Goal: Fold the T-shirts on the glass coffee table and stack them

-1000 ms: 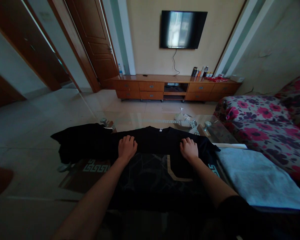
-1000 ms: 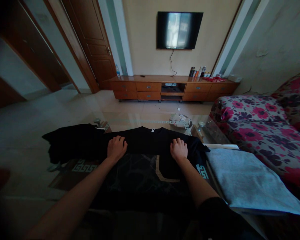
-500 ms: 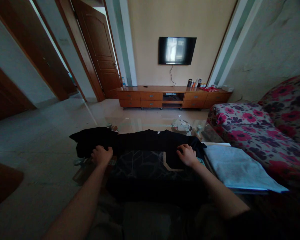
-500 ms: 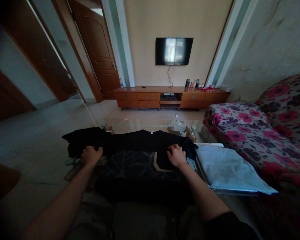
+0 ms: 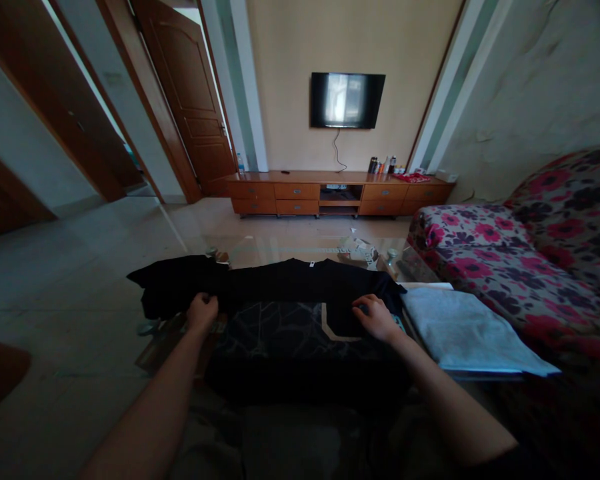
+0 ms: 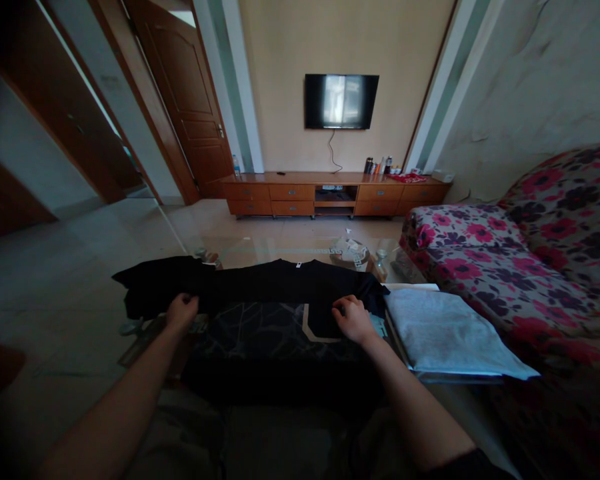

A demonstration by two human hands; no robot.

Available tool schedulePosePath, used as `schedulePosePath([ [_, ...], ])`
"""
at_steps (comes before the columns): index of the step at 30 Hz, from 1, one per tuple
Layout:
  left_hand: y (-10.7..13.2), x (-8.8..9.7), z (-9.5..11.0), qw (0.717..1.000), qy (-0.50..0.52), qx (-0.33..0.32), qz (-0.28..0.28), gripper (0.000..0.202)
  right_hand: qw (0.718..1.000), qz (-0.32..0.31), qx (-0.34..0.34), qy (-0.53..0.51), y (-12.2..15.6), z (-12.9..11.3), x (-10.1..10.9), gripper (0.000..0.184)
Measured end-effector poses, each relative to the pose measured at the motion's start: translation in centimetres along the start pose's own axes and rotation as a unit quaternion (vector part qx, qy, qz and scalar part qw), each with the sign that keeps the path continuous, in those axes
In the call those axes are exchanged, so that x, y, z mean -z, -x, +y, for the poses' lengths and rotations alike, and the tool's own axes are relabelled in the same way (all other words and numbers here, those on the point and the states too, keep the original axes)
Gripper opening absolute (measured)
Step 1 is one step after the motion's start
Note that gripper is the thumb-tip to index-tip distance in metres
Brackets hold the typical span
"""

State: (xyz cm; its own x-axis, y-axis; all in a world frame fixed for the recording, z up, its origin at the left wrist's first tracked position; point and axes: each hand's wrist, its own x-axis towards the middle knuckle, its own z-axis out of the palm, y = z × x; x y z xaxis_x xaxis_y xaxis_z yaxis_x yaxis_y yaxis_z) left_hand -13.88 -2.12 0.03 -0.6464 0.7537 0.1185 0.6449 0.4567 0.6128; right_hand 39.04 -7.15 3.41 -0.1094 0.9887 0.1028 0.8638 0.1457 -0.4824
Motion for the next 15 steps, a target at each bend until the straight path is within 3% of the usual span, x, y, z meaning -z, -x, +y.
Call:
schedulePosePath([
  [7,-2.0,0.6,1.3,0.994,0.044,0.059,0.082,0.036,0.998,-0.064,0.001,0.025,-0.7,0.8,-0.2,0.026],
  [15,-0.7,0.6,1.6,0.992,0.014,0.090,0.093,0.036,0.989,-0.138,0.009,0.056,-0.7,1.7,-1.3,0.027],
])
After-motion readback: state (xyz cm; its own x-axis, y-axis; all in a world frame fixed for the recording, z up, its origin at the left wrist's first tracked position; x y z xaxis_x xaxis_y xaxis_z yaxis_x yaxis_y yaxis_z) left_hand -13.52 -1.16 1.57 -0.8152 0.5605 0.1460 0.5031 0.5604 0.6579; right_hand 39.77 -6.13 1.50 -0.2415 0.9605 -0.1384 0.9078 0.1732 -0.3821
